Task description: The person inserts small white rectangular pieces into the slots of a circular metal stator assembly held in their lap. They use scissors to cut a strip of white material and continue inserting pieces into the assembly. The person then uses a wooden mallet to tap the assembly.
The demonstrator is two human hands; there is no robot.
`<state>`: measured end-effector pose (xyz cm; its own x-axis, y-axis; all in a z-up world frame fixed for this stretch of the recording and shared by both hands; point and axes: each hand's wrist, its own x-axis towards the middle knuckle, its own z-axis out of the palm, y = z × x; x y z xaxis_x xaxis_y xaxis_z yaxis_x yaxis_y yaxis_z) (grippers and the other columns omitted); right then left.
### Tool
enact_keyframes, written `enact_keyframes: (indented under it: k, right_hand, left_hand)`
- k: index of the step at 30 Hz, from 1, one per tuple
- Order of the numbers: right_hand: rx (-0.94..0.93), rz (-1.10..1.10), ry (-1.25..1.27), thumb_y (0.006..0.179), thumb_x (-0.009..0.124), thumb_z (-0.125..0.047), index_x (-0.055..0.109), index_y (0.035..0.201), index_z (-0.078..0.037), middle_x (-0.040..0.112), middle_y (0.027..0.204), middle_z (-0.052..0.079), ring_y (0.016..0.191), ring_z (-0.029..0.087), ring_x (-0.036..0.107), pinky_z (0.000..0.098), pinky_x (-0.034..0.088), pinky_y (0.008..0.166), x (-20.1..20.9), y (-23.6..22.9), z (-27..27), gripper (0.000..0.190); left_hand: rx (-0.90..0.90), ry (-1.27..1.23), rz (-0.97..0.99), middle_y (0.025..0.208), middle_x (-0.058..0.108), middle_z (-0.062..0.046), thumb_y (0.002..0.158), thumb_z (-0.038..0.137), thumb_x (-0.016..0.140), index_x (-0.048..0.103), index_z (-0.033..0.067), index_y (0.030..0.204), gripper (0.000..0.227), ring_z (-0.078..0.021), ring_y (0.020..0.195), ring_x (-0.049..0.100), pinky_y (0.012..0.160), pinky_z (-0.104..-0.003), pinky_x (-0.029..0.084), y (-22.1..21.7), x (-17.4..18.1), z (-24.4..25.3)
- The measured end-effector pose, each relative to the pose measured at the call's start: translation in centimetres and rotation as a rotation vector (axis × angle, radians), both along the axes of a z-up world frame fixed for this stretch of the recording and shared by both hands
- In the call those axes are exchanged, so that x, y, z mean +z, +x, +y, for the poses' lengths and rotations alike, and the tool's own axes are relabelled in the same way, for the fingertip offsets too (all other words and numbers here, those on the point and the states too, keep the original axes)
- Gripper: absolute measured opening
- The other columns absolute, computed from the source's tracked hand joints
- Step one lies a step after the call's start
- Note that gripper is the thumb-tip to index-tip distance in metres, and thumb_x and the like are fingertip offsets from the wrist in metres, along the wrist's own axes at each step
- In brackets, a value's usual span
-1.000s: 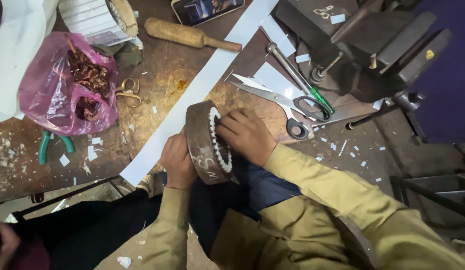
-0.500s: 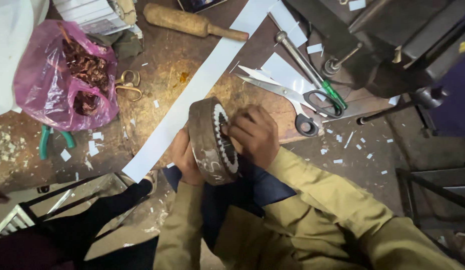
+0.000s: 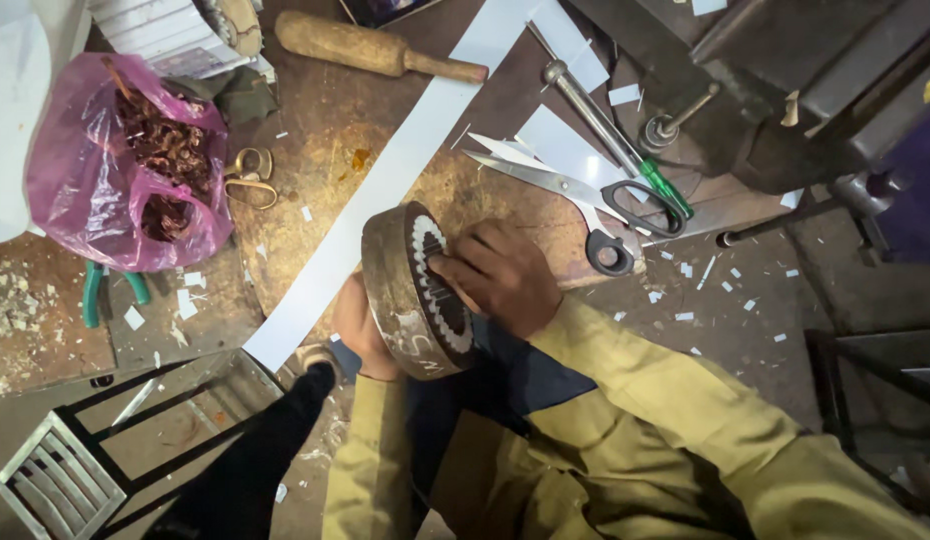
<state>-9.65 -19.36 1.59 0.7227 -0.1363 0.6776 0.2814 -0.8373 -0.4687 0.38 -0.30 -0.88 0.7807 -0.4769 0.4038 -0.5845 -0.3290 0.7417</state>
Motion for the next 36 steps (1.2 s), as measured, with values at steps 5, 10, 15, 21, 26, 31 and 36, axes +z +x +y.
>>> enact_keyframes:
  k: [5,10,15,21,26,31,36]
  right_hand:
    - [0.050,-0.021,-0.075,0.085,0.072,-0.014,0.075,0.108,-0.006,0.068,0.102,0.008,0.099,0.026,0.064,0.0434,0.053,0.093,-0.4,0.2,0.2,0.025]
    - [0.036,-0.065,-0.089,0.083,0.075,-0.014,0.077,0.106,-0.003,0.067,0.098,0.010,0.102,0.028,0.065,0.0439,0.054,0.095,-0.6,0.4,0.5,0.025]
    - [0.010,-0.034,0.027,0.089,0.078,-0.013,0.077,0.104,-0.003,0.069,0.099,0.008,0.101,0.026,0.065,0.0416,0.054,0.092,-0.3,-0.3,0.2,0.018]
    - [-0.050,-0.017,0.050,0.084,0.078,-0.015,0.080,0.097,-0.007,0.071,0.092,0.007,0.093,0.026,0.065,0.0395,0.051,0.079,0.3,-0.5,0.4,0.016]
    - [-0.162,-0.086,0.103,0.084,0.079,-0.016,0.077,0.092,-0.007,0.068,0.089,0.007,0.092,0.027,0.065,0.0410,0.053,0.083,0.6,0.0,1.3,0.012]
    - [-0.151,0.010,0.195,0.082,0.079,-0.016,0.070,0.083,-0.001,0.067,0.089,0.012,0.090,0.030,0.064,0.0432,0.053,0.081,1.7,-0.5,1.1,0.017]
    - [-0.150,0.029,0.217,0.087,0.079,-0.013,0.072,0.089,0.000,0.067,0.091,0.011,0.086,0.028,0.064,0.0417,0.053,0.079,1.6,-1.6,1.0,0.015]
  left_hand:
    - [-0.049,0.009,0.027,0.105,0.069,-0.013,0.097,0.001,0.062,0.068,-0.0055,0.114,0.019,-0.0274,0.093,0.068,0.082,-0.036,0.054,-0.4,1.5,-0.4]
    - [-0.026,0.036,-0.290,0.101,0.066,-0.014,0.090,0.003,0.070,0.068,-0.0069,0.111,0.023,-0.0282,0.092,0.066,0.079,-0.035,0.052,-1.3,2.2,-1.8]
    - [-0.019,0.050,-0.053,0.100,0.065,-0.013,0.097,-0.002,0.064,0.068,-0.0066,0.110,0.014,-0.0270,0.091,0.066,0.077,-0.034,0.053,-0.6,1.6,-0.8]
    - [-0.053,0.049,-0.337,0.097,0.066,-0.016,0.086,-0.001,0.070,0.065,-0.0068,0.099,0.015,-0.0314,0.088,0.065,0.077,-0.038,0.051,-0.6,1.6,0.2]
    - [0.090,0.117,-0.404,0.093,0.068,-0.016,0.079,-0.003,0.072,0.066,-0.0047,0.093,0.015,-0.0297,0.084,0.068,0.071,-0.037,0.052,-1.4,1.3,-0.1]
    - [0.037,0.117,-0.395,0.098,0.066,-0.016,0.080,-0.003,0.070,0.064,-0.0055,0.094,0.015,-0.0309,0.089,0.066,0.074,-0.039,0.052,-1.0,0.9,0.2]
    - [0.043,0.095,-0.199,0.101,0.067,-0.015,0.090,-0.005,0.067,0.067,-0.0075,0.102,0.013,-0.0267,0.087,0.067,0.073,-0.036,0.053,-1.6,0.3,0.8]
